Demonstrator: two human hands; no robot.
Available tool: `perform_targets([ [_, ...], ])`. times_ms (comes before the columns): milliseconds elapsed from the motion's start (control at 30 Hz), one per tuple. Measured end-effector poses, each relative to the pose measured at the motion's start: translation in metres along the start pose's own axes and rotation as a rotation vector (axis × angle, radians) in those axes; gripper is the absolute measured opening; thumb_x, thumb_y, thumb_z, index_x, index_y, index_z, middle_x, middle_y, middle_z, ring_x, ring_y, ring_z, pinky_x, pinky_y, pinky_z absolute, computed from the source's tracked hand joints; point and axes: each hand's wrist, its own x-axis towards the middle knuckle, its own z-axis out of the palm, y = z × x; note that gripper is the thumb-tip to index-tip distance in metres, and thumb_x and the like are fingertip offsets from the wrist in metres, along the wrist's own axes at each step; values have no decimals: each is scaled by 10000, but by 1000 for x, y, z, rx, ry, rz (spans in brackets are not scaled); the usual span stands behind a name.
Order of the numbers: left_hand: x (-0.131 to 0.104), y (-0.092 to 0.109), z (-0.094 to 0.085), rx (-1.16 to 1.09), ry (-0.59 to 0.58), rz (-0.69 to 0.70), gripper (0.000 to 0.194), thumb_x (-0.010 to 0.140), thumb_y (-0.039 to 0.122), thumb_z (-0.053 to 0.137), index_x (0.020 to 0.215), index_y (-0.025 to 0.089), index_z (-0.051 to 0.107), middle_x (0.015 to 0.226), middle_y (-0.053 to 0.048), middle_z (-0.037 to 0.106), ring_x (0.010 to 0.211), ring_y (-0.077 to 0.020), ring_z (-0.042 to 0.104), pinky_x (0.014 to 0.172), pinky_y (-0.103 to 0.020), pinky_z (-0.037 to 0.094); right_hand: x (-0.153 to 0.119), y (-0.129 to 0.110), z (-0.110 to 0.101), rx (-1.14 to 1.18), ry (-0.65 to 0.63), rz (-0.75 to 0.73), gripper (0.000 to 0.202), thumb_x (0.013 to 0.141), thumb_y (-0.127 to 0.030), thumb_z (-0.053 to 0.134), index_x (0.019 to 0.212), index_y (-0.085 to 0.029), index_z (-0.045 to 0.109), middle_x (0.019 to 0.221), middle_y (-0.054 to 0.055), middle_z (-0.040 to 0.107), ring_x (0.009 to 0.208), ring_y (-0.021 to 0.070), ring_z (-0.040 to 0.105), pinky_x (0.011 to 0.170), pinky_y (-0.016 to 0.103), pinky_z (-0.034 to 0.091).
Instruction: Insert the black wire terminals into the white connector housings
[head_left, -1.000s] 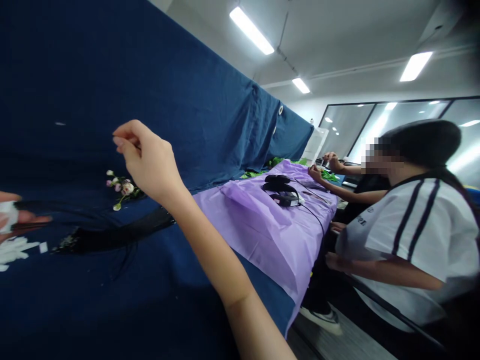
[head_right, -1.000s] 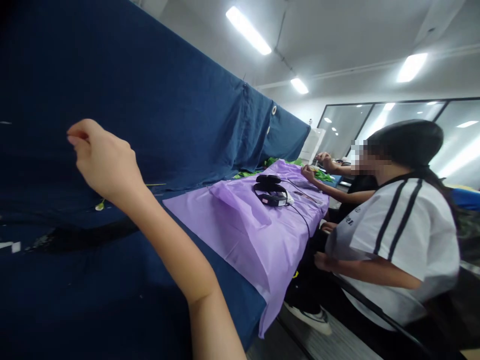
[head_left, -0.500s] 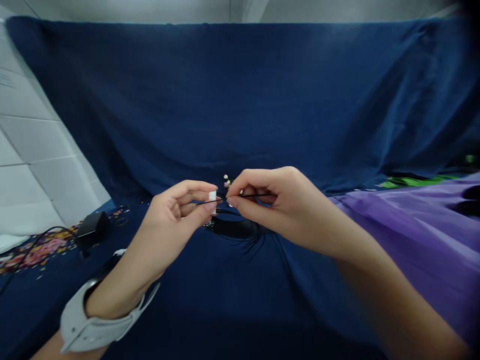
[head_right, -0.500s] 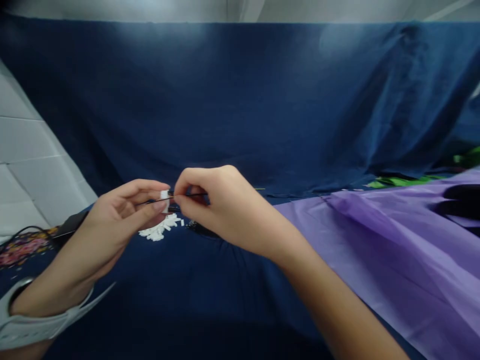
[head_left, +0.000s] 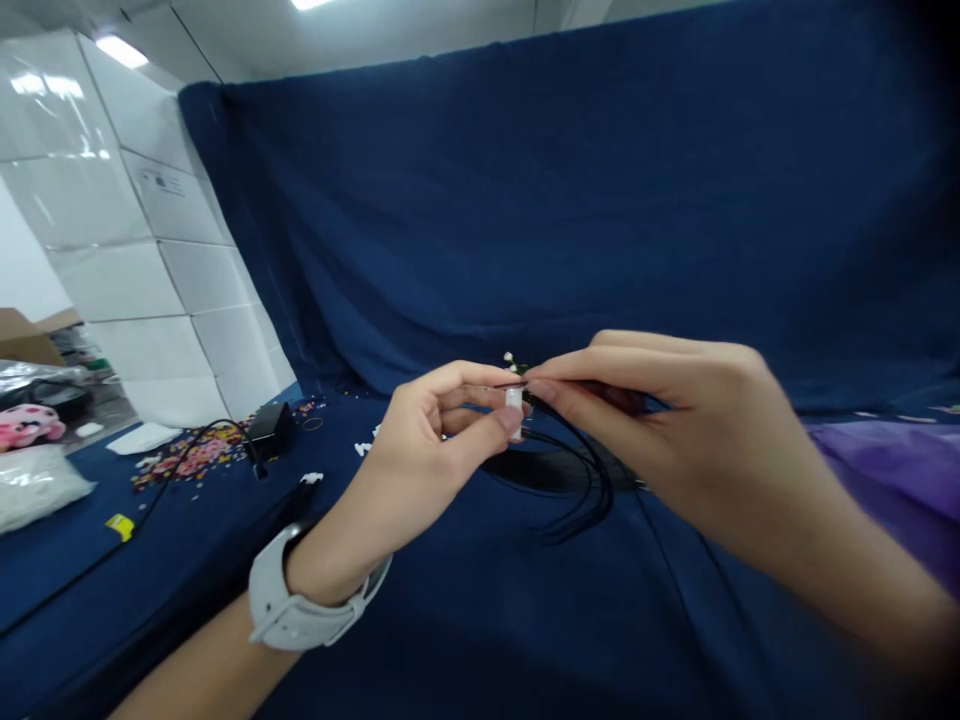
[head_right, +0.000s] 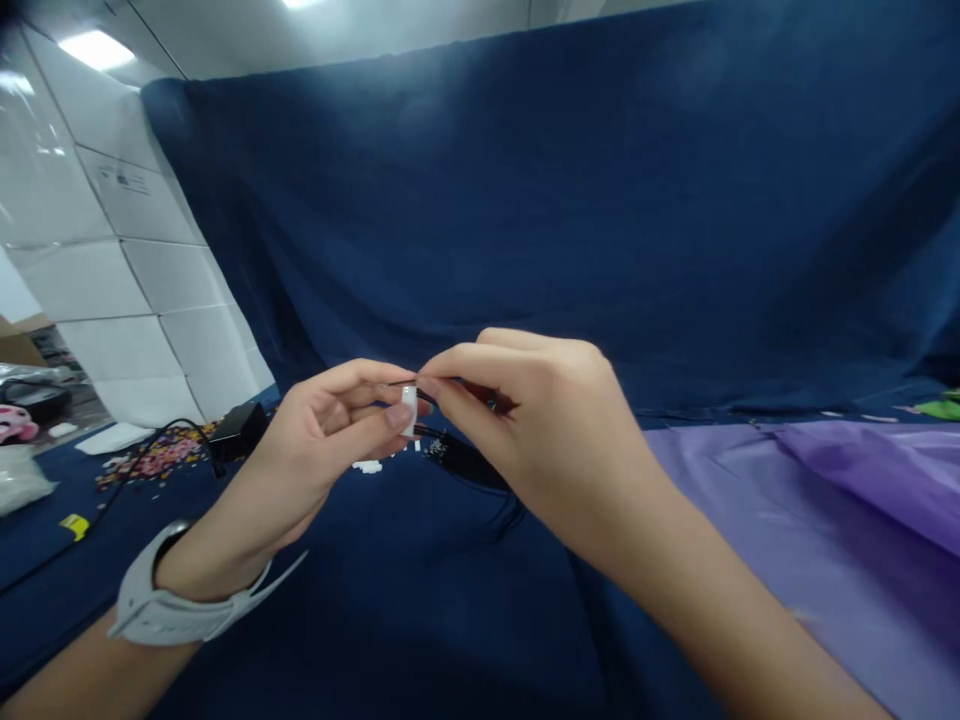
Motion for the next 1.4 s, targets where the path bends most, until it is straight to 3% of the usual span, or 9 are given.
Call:
perform_targets([
  [100,-1,3,0,-6,9,12,145,772,255,736,906,215,697,836,12,691,733,-81,662,668,-134,537,-3,1,-9,-9,-29,24,141,841,-259,599,714,-276,659,742,-12,634,591,97,553,465,259,417],
  [300,-5,8,0,-36,22,16,191,772,242,737,957,241,689,844,25,686,757,-86,664,684,-139,547,-5,0,-15,135,-59,155,94,840,-338,598,795,-354,679,614,-58,640,446,73,535,331,174,393],
  [433,-7,8,-1,-66,19,29,194,780,248,733,972,259,701,850,37,682,750,-67,659,695,-118,545,-6,-1,-12,99,15,115,101,834,-365,633,743,-352,675,554,-64,615,408,44,504,334,134,376],
  [567,-7,8,-1,-92,5,-6,172,781,243,737,951,255,714,847,40,679,745,-51,651,690,-100,541,-11,-2,-11,57,-33,52,139,899,-440,523,947,-330,593,549,-57,559,391,48,461,315,133,358],
  [733,-6,7,-1,-114,-7,-20,172,778,234,741,948,240,718,815,42,675,699,-36,636,669,-91,535,-9,-5,-9,-22,-111,-25,109,936,-215,426,838,-252,460,492,-77,449,355,55,388,289,169,279],
  [900,-6,7,1,-129,23,-26,171,772,227,748,939,216,711,843,40,696,730,-38,656,680,-79,533,-6,-3,-11,-77,21,-104,113,884,-200,549,777,-232,574,614,-75,536,452,27,426,440,146,378],
  [1033,-6,7,1,-136,28,-15,168,770,243,752,931,223,708,843,46,706,747,-39,665,682,-72,531,-8,1,-15,-80,149,-93,41,805,-287,683,783,-266,655,774,-62,572,571,34,462,456,200,350],
  [1233,-5,4,-1,-102,-10,-5,155,782,258,740,933,237,712,830,53,690,713,-30,646,674,-80,534,-8,-1,-13,-84,129,-108,67,790,-238,690,766,-292,657,719,-79,545,555,28,442,430,210,332],
  [1400,-7,5,-1,-107,-40,17,152,795,241,728,946,234,708,837,55,675,720,-23,631,683,-83,533,-6,-4,-10,-135,109,-143,79,810,-216,658,737,-242,645,666,-72,535,533,13,427,430,175,334],
])
